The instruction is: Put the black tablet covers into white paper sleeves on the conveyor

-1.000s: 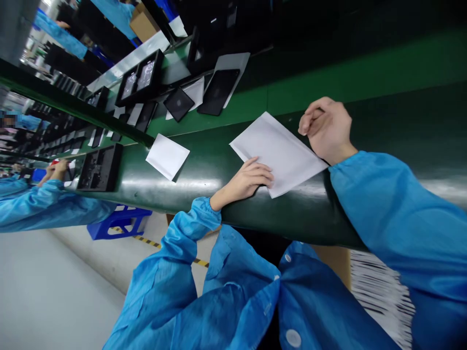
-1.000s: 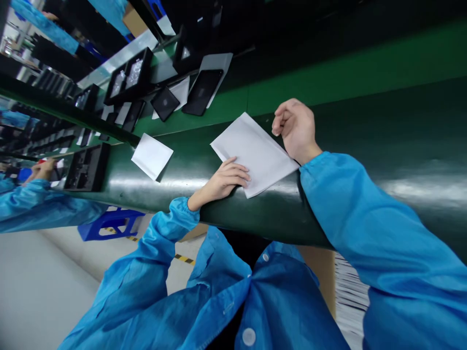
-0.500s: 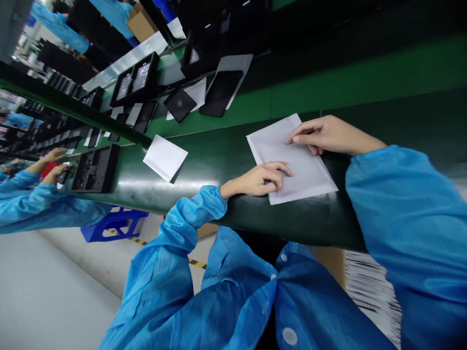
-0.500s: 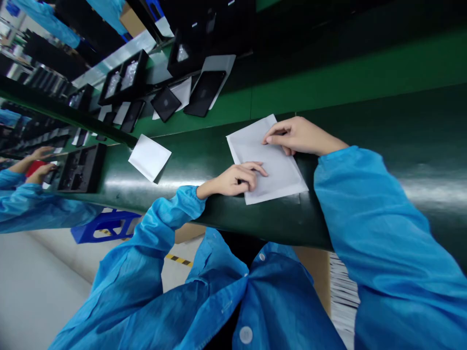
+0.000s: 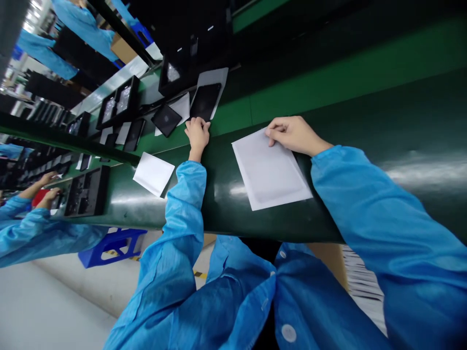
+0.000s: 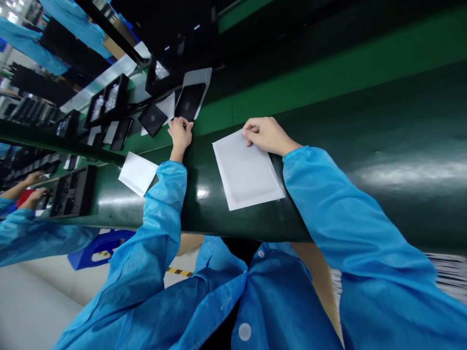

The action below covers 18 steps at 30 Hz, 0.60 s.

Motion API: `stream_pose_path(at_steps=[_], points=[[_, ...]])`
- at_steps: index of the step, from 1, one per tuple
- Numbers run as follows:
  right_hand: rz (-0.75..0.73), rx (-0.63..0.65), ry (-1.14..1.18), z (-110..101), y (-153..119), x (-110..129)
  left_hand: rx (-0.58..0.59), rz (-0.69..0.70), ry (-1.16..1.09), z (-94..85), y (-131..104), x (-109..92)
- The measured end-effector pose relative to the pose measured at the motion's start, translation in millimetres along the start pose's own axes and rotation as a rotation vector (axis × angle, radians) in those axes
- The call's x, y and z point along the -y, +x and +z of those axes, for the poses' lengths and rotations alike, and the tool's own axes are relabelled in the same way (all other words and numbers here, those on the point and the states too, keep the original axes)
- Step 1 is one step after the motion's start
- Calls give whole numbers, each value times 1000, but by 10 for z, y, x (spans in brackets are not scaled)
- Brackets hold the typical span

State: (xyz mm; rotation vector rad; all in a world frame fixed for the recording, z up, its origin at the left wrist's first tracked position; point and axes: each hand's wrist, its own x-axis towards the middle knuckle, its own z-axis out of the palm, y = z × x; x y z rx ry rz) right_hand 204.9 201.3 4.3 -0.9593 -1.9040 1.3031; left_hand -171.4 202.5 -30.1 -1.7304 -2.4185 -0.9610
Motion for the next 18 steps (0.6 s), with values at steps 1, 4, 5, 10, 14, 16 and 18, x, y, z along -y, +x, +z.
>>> stream_pose_path(at_steps=[1, 4, 5, 10, 14, 16, 18], points=[[-26, -19, 13, 36, -3, 16, -18, 20, -11, 13, -28, -59], [-93, -66, 95, 161, -35, 83, -151, 83, -116, 50, -210, -305], [-106, -62, 128, 209, -50, 103, -210, 89, -162, 65, -303, -404], [-86, 94, 363, 442, -99, 105, -348, 103, -319, 147, -900, -954], [12, 203, 675, 540, -117, 78, -189, 251, -363, 164, -1281, -1272], [59, 239, 788, 571, -137, 93, -66, 343, -349, 171, -1372, -1339], [92, 240, 845, 599, -155, 115, 35, 415, -306, 182, -1401, -1357]])
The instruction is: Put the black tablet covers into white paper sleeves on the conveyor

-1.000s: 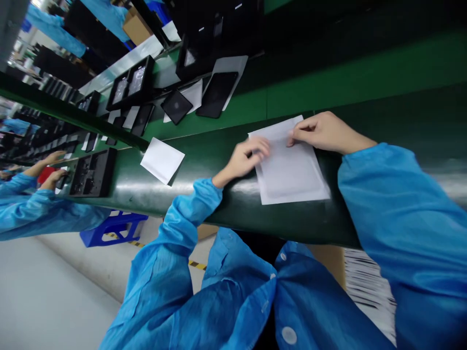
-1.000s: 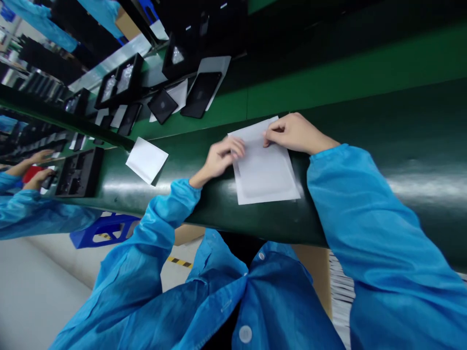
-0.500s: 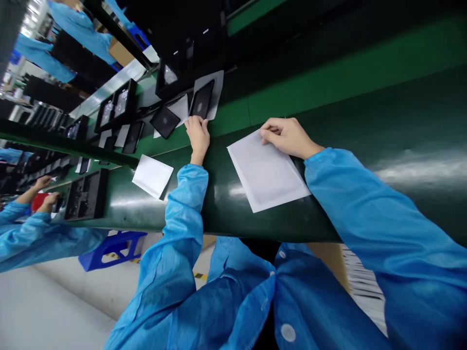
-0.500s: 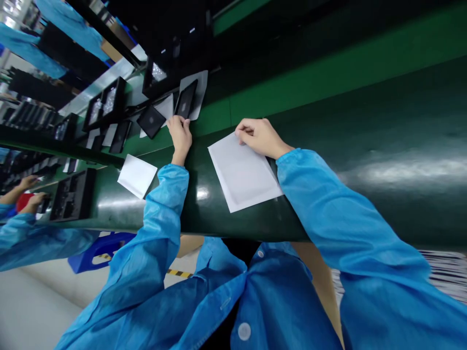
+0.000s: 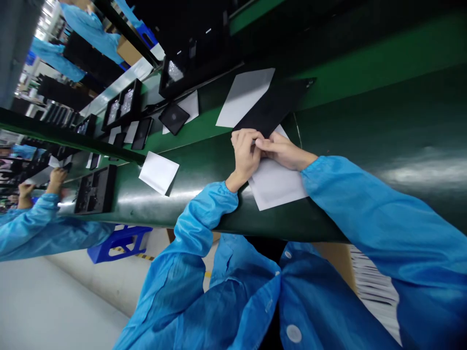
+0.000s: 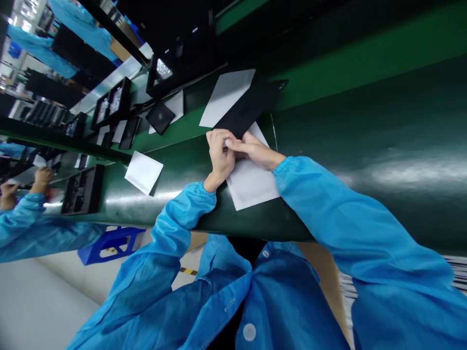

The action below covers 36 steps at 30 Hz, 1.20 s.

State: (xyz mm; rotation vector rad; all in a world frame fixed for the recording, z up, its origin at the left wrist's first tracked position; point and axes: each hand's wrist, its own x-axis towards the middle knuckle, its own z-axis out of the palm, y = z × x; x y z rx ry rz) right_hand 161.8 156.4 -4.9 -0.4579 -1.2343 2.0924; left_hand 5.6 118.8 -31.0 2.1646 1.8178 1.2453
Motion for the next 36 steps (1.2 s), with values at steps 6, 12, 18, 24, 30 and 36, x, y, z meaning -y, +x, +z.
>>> stream_pose_path(at_steps=[6, 12, 18, 24, 30, 36], points=[[-59, -276, 42, -113, 81, 3, 114, 130, 56, -41, 18, 66], [-98, -340, -97, -378, 143, 90, -94, -153, 44, -232, 360, 651], [-71, -224, -36, -361, 92, 77, 63, -230, 36, -214, 800, 1290], [-38, -201, -14, -365, 71, 81, 109, -171, 47, -100, 904, 1489], [-45, -223, -12, -316, 47, 133, 93, -132, 11, -19, 1054, 1569], [-24, -215, -12, -330, 41, 127, -108, -167, -72, -177, 881, 1225]])
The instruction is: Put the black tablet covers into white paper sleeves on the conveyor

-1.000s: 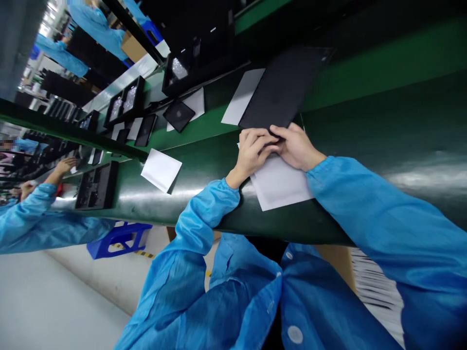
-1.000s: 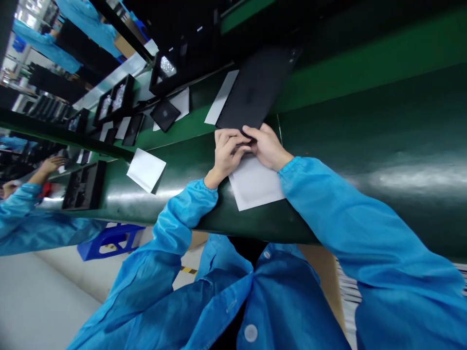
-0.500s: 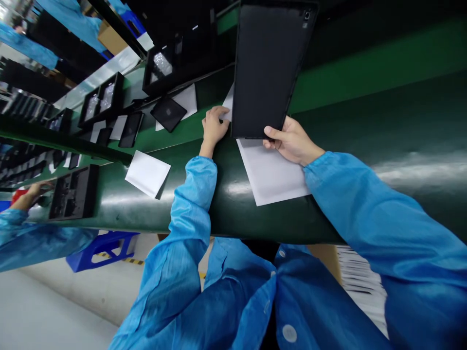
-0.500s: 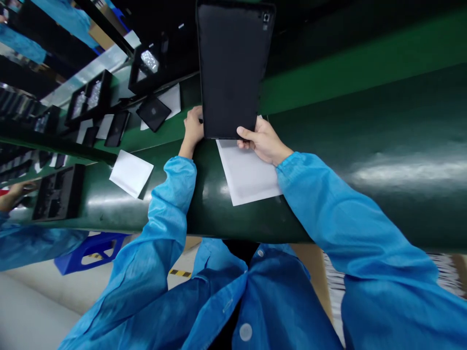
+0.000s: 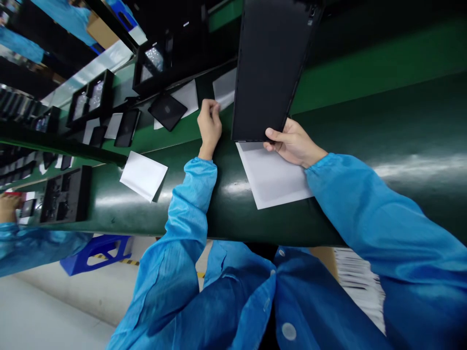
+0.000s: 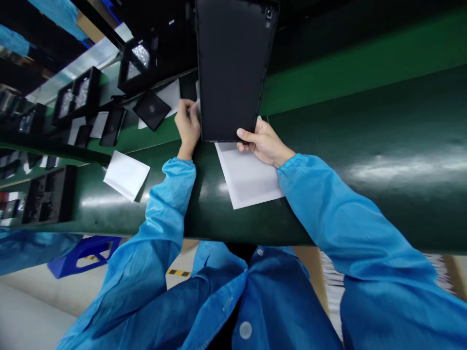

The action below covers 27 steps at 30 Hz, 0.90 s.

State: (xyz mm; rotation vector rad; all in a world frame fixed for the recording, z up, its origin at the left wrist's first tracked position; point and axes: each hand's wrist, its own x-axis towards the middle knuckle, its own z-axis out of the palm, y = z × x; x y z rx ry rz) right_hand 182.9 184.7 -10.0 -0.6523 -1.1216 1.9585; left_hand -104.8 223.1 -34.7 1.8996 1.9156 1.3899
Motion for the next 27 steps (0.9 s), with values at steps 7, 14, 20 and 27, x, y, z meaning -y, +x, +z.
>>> stream_pose_path(at_steps=[7, 14, 20, 27], points=[[-9, 59, 50, -20, 16, -28, -345, -301, -79, -705, -930, -360], [50, 139, 67, 14, 13, 18, -444, -594, 4, -2031, -1787, -352], [110, 218, 18, 31, -7, 69, -522, -550, 378, -2535, -2236, -250], [166, 290, 9, 32, -23, 130, -213, -296, 706, -2458, -2172, -380]])
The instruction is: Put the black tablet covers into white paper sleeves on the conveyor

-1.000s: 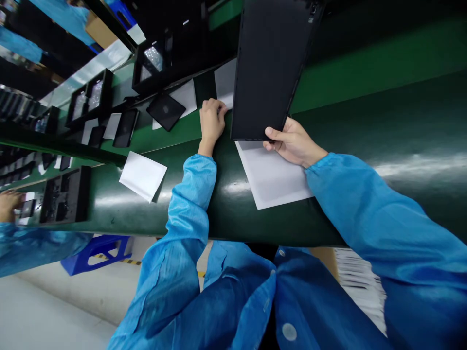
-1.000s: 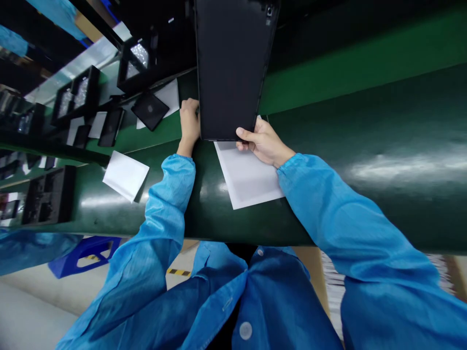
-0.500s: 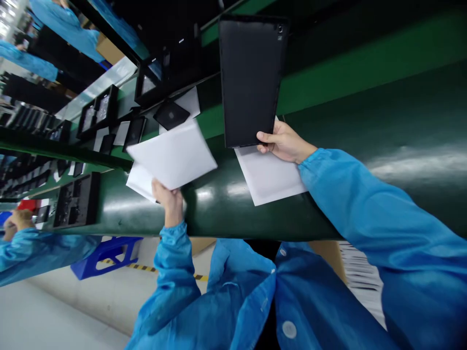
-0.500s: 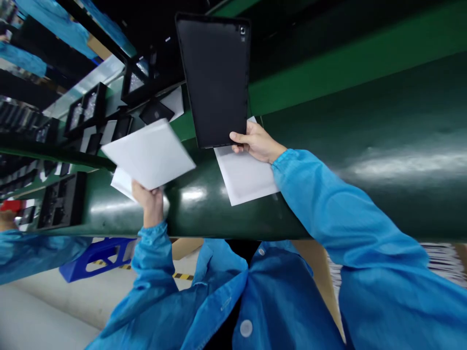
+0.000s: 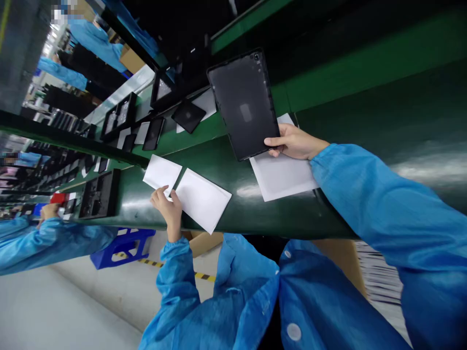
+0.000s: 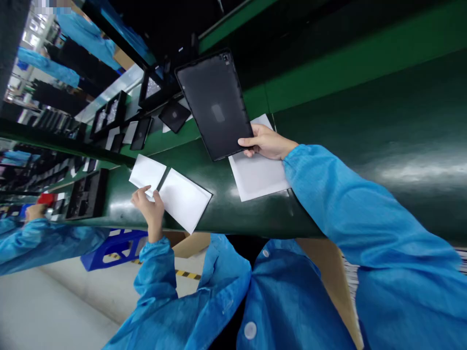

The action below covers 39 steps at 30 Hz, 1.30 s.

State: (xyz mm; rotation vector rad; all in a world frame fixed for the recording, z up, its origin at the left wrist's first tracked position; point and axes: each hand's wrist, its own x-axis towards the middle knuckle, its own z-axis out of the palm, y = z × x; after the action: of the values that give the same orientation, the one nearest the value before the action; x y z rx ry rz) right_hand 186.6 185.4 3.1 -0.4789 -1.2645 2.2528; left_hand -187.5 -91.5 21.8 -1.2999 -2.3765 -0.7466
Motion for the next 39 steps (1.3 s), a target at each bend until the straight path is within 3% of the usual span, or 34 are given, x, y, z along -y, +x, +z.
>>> stream_pose_path(at_steps=[2, 6, 8, 13, 17, 23, 31, 35, 39], points=[[15, 6, 4, -5, -4, 7, 177, 159, -29, -96, -131, -235], [28, -13, 3, -16, -1, 5, 744, 492, -159, -356, -507, -743], [34, -30, -4, -13, -1, 6, 834, 553, -144, -433, -674, -902], [25, -37, -7, 3, -5, 2, 704, 533, -124, -415, -978, -1009], [13, -67, -9, 0, 2, -13, 672, 605, -161, -372, -1108, -1027], [46, -97, -29, 2, -2, 0, 712, 686, -236, -396, -1045, -996], [36, -104, -23, -22, 3, -25, 609, 645, -393, -345, -954, -996], [27, -107, -26, -40, 7, -46, 605, 521, -505, -338, -980, -1019], [18, -106, -27, -27, 3, -42, 666, 146, -765, -420, -990, -1007]])
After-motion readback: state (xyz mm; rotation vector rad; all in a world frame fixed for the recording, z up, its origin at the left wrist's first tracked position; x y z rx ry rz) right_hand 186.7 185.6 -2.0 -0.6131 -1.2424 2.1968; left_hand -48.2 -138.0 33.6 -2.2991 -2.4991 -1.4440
